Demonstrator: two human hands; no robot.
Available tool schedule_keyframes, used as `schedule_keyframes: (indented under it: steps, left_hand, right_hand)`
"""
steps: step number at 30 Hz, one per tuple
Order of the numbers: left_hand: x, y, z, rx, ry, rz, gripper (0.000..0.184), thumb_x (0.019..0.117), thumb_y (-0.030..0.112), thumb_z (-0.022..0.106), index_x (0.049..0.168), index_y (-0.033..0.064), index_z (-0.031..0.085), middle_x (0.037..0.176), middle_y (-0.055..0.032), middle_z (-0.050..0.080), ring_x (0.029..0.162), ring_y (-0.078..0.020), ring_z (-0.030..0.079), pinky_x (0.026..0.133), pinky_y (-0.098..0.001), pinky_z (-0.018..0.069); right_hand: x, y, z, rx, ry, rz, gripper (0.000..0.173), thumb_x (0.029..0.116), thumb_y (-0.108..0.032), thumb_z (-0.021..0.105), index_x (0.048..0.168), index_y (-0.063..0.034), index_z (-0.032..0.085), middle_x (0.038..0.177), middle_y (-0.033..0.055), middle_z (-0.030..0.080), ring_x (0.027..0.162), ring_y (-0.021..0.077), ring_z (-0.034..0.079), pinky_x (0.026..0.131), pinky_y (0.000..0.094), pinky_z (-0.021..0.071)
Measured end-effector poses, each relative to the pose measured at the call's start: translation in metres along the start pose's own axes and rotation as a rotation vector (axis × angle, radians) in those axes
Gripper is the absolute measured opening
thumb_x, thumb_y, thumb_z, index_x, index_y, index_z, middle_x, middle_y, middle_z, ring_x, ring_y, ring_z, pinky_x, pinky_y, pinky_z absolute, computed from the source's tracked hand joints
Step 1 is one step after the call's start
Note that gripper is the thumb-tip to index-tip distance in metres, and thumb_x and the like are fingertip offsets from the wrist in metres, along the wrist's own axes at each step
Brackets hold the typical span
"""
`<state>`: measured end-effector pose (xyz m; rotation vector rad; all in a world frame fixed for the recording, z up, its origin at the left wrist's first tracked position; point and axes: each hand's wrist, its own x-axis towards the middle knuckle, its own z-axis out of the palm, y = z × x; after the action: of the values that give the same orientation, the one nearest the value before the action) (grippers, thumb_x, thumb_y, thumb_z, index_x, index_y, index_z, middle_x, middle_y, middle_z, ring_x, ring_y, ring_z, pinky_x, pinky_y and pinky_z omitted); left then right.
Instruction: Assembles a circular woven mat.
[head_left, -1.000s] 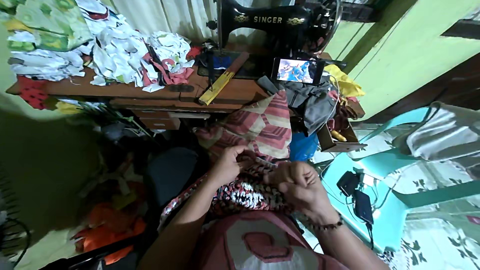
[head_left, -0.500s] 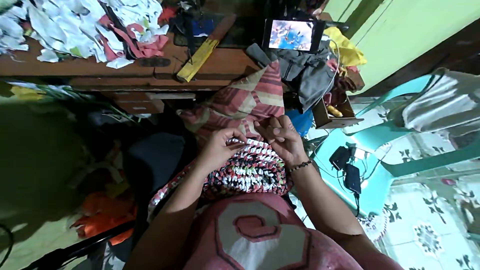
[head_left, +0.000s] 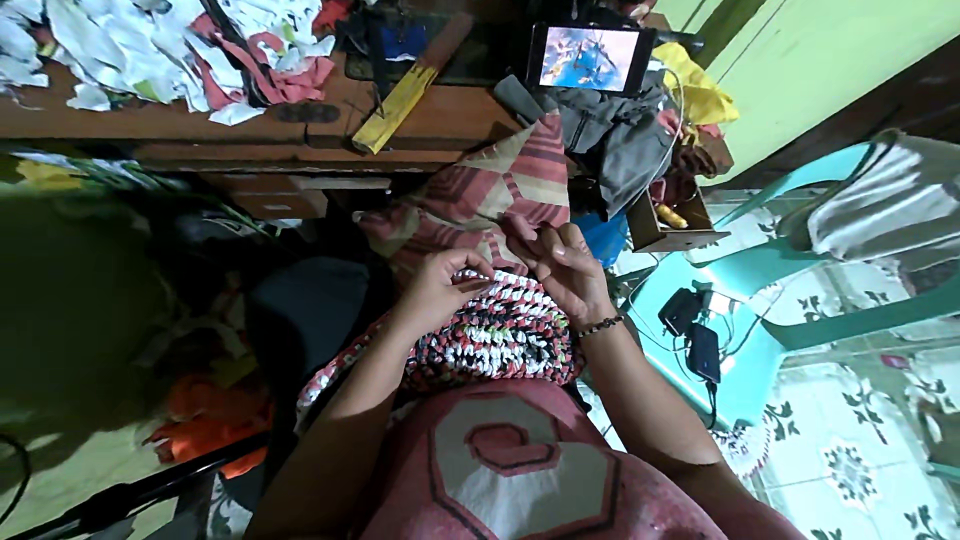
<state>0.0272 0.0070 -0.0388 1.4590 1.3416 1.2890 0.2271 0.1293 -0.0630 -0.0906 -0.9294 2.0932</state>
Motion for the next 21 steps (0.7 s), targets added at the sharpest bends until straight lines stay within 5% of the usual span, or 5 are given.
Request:
schedule_keyframes:
  steps: [16,18,21]
  left_hand:
    - [-0.0008,-0.0004,-0.0001,0.011,0.009,0.008,0.016,0.0858,-0.005,0.076,0.098,0.0046,0.072,0.094,-0.0020,0.074,0.083,-0.0086,0.070,0.076,-0.0247,0.0603]
    - [-0.0010,-0.0005,-0.0003,0.007,0.006,0.010,0.017,0.0856,-0.006,0.076,0.098,0.0044,0.071,0.094,-0.0022,0.074,0.084,-0.0088,0.070,0.076,-0.0252,0.0606]
    - [-0.0009,-0.0004,-0.0007,0.007,0.003,0.001,0.017,0.0857,-0.006,0.076,0.098,0.0047,0.071,0.095,-0.0022,0.074,0.083,-0.0092,0.070,0.076,-0.0254,0.0608]
  right_hand:
    - [-0.0001,-0.0001,0.0029,-0.020,0.003,-0.015,0.009,0.0893,-0.013,0.074,0.088,-0.0149,0.066,0.131,0.0161,0.066,0.126,0.0339,0.061,0.107,0.0483,0.0497]
    - [0.0007,-0.0017,0.0028,-0.089,-0.058,-0.017,0.003,0.0909,-0.016,0.072,0.092,-0.0145,0.069,0.155,0.0144,0.049,0.140,0.0336,0.049,0.110,0.0480,0.0473]
    - [0.0014,-0.0028,0.0040,-0.130,-0.090,-0.020,0.006,0.0900,-0.017,0.075,0.091,-0.0129,0.071,0.162,0.0146,0.039,0.146,0.0343,0.042,0.113,0.0497,0.0449]
